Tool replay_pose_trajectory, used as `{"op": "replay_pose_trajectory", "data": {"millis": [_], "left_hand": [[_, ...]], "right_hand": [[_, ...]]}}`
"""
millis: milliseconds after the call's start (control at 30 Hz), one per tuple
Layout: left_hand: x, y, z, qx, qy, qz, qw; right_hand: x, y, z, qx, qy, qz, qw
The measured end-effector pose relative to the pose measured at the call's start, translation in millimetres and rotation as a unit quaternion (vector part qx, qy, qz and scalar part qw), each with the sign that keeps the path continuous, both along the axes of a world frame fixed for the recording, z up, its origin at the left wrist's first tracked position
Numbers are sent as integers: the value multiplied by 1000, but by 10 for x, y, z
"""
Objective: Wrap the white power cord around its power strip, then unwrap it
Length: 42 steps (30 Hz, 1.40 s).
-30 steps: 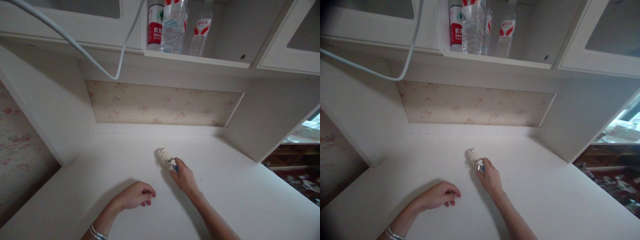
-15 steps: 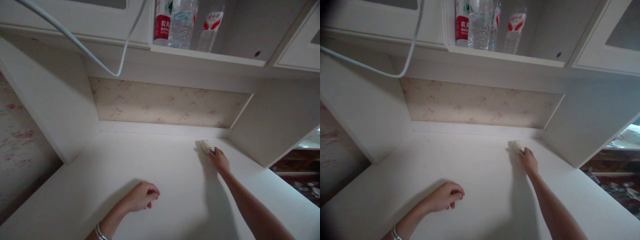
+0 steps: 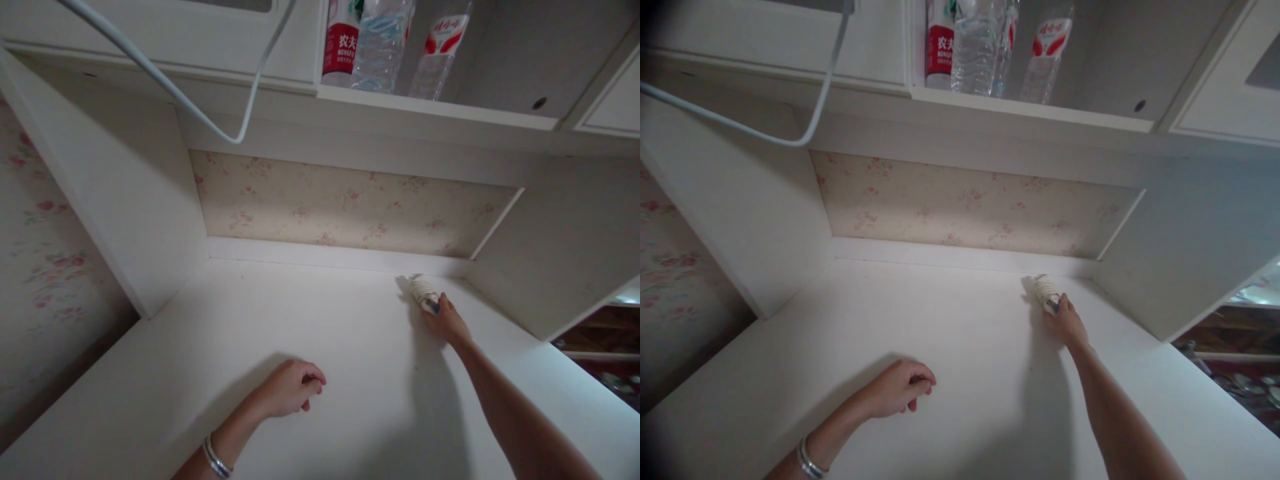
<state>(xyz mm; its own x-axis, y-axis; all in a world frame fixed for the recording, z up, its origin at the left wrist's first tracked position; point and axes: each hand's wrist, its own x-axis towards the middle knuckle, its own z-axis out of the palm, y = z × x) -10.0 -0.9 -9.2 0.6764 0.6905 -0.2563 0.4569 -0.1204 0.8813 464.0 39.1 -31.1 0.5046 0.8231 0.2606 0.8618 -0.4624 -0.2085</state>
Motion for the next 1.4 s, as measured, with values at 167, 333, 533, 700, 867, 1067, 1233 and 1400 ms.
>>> {"op": "replay_pose_trajectory", "data": {"millis": [167,333,533,700,867,1067,1233,1400], "left_hand": [[-8,-3,12,1,-3,-1,1000],[-17,-4,-5,4,-9,-4,1000],[-5,11,-28,9,-4,-4,1000],[8,18,-32,5,-6,0,1000],[45,12,-37,-25,-25,44,998],[47,83,-47,-37,-119,163,979],[-41,157,-77,15,-153,199,968],[-31,150,-147,-7,-125,149,981]], "right_hand": [[-64,-142,0,-10,2,-16,1000],[-36,-271,75,-34,-3,-8,999],[-132,-660,98,-52,-31,-4,998],[-856,-1062,51,61,-67,63,994],[-2072,-1044,272,62,205,231,949],[-3351,-687,417,-3,386,405,829],[-3678,-543,249,57,420,375,824],[-3549,-630,199,33,436,399,806]]}}
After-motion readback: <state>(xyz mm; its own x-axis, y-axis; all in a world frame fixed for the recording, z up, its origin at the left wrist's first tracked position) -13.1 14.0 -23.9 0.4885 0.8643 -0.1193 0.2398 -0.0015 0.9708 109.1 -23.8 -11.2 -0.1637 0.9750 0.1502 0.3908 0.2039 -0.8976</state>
